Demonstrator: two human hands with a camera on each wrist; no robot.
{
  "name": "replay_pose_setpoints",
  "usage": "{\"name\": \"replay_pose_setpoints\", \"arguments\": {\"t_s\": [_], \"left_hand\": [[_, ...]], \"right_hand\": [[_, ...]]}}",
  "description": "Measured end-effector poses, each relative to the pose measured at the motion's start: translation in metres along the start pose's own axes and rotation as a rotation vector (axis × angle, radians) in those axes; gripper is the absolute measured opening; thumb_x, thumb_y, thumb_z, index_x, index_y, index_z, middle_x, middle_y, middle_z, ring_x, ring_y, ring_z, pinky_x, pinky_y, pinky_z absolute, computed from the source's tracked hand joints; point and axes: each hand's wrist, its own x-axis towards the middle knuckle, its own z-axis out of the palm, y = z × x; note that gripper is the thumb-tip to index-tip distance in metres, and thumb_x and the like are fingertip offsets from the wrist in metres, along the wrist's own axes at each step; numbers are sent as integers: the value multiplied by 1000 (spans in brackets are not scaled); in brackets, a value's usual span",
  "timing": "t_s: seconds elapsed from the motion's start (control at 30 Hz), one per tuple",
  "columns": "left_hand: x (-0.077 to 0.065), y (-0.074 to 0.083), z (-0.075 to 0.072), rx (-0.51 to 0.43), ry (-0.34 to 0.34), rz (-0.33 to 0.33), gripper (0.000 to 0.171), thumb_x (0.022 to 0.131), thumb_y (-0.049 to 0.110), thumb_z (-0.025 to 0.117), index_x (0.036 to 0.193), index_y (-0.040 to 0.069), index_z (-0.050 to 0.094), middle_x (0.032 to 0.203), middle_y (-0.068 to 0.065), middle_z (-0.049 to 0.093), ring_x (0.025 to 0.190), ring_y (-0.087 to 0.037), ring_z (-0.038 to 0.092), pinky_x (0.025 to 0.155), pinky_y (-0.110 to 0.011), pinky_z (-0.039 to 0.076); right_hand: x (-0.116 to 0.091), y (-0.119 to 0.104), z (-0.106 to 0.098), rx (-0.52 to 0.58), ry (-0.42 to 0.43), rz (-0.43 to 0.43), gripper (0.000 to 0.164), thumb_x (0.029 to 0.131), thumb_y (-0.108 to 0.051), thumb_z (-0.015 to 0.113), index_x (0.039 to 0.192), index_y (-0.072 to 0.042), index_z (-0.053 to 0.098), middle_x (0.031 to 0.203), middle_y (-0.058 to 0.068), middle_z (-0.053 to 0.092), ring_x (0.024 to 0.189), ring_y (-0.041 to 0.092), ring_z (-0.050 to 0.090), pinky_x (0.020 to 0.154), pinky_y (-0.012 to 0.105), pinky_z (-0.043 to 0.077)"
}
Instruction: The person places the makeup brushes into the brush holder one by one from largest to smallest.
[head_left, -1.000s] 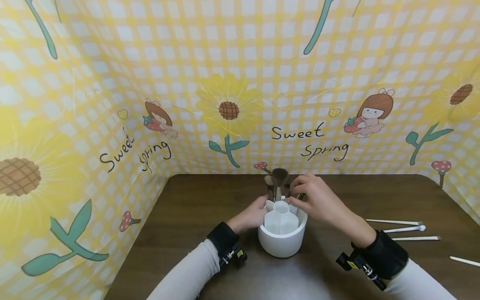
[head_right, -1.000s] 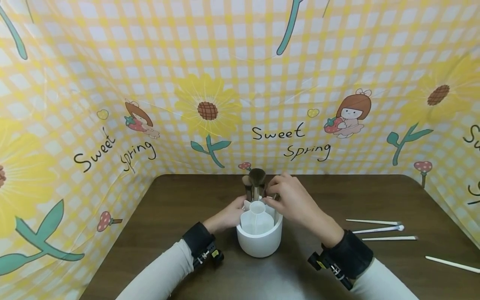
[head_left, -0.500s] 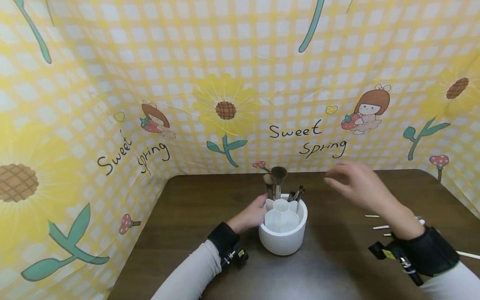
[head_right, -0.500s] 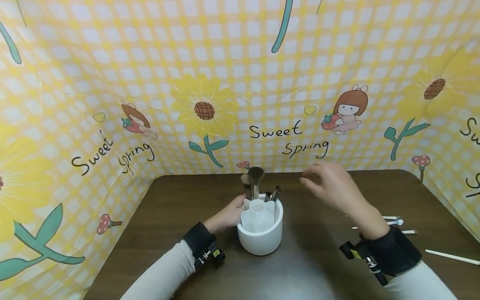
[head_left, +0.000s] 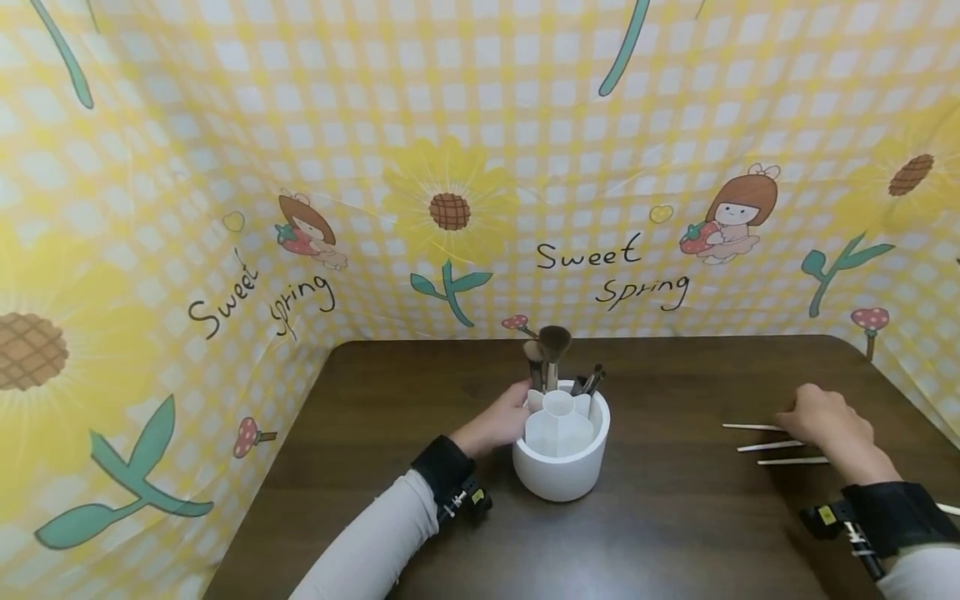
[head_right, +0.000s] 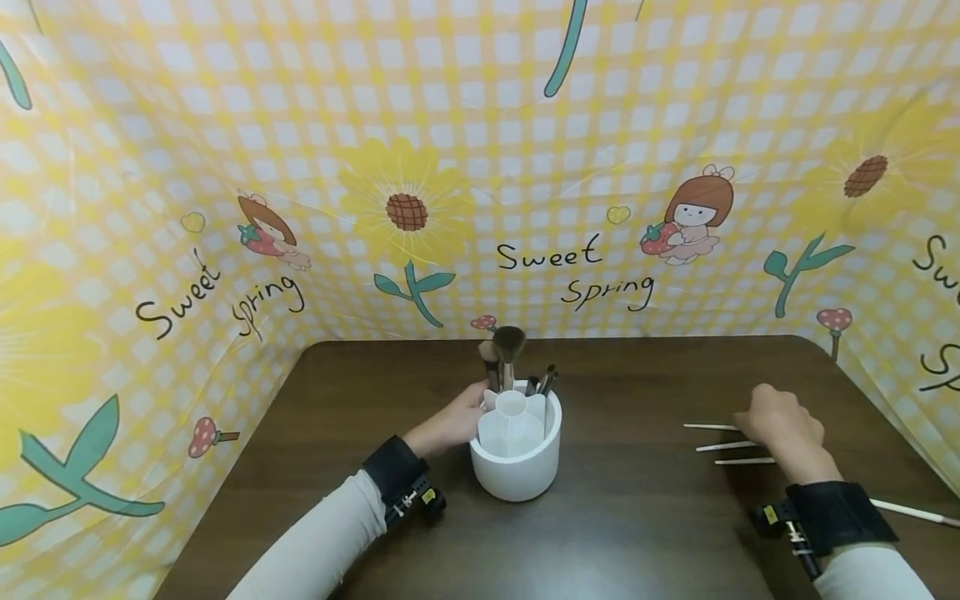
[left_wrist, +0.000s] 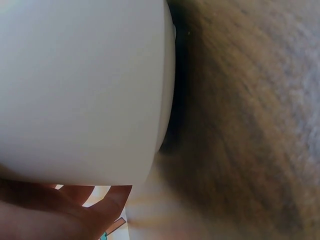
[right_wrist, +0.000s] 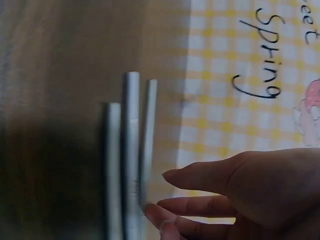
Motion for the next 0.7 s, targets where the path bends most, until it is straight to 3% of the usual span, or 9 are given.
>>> {"name": "replay_pose_setpoints", "arguments": {"t_s": [0.17,0.33,0.47,0.67,0.7], "left_hand": [[-7,14,-1,12,-9,8,36,89,-2,44,124,-2,48,109,-11,56,101,-20,49,95,-46,39],[-6,13,-1,12,-21,3,36,90,-1,42,126,-1,47,111,-11,56,101,-19,49,96,-45,39],[1,-3,-1,-6,-12,-3,37,91,0,43,128,0,46,113,-11,55,103,-21,49,97,-48,38],[12,-23,3,-1,13,1,37,90,3,46,127,3,47,113,-9,55,104,-20,48,97,-48,37],[12,-24,3,2,17,-1,37,90,4,47,127,3,47,114,-10,55,105,-21,48,97,-48,37]], "right_hand": [[8,1,12,27,50,24,50,85,-34,58,107,10,49,97,36,51,77,46,52,53,51,42],[14,-19,23,57,123,-43,25,82,-23,57,82,1,51,79,25,53,65,36,51,47,43,40],[21,-49,35,79,164,-114,15,79,-14,53,69,-5,46,69,17,48,60,31,48,48,39,38],[29,-93,43,94,132,-237,27,79,-2,50,59,-13,36,55,1,29,49,18,31,48,32,29],[29,-98,42,97,120,-260,24,79,-2,52,60,-11,40,55,1,32,49,17,32,47,31,31]]}}
